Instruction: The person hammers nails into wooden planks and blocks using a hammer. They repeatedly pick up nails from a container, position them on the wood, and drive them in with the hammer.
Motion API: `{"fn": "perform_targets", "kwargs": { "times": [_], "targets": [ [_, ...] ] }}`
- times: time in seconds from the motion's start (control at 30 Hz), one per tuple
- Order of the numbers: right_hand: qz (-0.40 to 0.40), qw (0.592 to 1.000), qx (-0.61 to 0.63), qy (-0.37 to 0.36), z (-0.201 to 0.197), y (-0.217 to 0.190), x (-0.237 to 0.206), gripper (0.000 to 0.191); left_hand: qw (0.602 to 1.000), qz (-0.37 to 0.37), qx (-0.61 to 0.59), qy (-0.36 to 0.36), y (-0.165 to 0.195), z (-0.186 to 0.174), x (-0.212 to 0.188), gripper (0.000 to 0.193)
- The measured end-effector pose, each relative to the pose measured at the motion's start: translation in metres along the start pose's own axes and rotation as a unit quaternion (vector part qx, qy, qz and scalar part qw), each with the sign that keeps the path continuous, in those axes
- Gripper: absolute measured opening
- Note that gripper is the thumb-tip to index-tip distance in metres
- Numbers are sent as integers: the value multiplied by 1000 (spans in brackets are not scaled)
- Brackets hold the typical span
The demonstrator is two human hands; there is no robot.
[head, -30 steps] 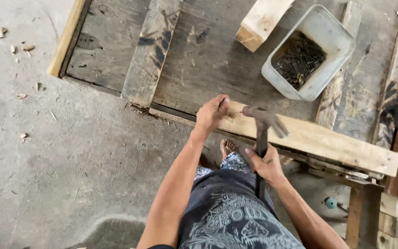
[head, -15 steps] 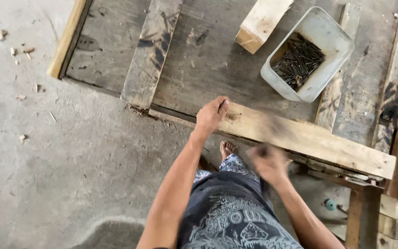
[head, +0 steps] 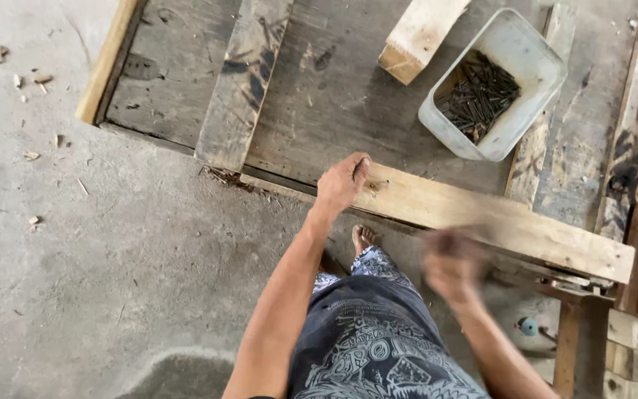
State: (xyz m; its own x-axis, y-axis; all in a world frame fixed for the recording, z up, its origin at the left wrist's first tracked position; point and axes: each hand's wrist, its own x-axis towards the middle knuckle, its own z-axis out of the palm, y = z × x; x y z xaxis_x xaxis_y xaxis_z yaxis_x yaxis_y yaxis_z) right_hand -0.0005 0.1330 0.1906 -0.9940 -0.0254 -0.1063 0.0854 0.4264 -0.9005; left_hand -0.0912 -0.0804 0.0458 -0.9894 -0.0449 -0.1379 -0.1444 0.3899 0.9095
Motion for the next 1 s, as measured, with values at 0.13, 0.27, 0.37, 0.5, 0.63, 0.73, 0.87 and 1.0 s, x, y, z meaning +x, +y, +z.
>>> {"fn": "perform_targets", "kwargs": {
  "times": [0.13, 0.27, 0.37, 0.5, 0.63, 0.73, 0.87, 1.0],
  "targets": [
    [120, 990, -54, -47, 11, 72, 12, 25, 999, 31, 8, 2, 9, -5, 6, 31],
    [-246, 934, 251, -61, -83, 2, 4, 14, 999, 12, 33, -5, 12, -1, -3, 30],
    [-385, 872, 297, 55, -112, -56, -8, 14, 1000, -16, 15, -13, 7, 2, -5, 30],
    [-33, 998, 59, 22, -11, -5, -4, 22, 1000, 13, 23, -3, 1, 0, 0, 28],
    [161, 983, -69, -49, 16, 61, 1, 26, 999, 42, 26, 6, 5, -1, 2, 26],
    [96, 994, -49, -30, -27, 50, -3, 23, 1000, 17, 16, 1, 8, 0, -2, 26],
    [-251, 958, 134, 38, -38, 27, 6, 14, 1000, 2, 28, -6, 10, -1, -5, 25],
    [20, 991, -103, -78, 9, 56, 12, 25, 999, 31, 22, 4, 6, -6, -1, 28]
  ]
}}
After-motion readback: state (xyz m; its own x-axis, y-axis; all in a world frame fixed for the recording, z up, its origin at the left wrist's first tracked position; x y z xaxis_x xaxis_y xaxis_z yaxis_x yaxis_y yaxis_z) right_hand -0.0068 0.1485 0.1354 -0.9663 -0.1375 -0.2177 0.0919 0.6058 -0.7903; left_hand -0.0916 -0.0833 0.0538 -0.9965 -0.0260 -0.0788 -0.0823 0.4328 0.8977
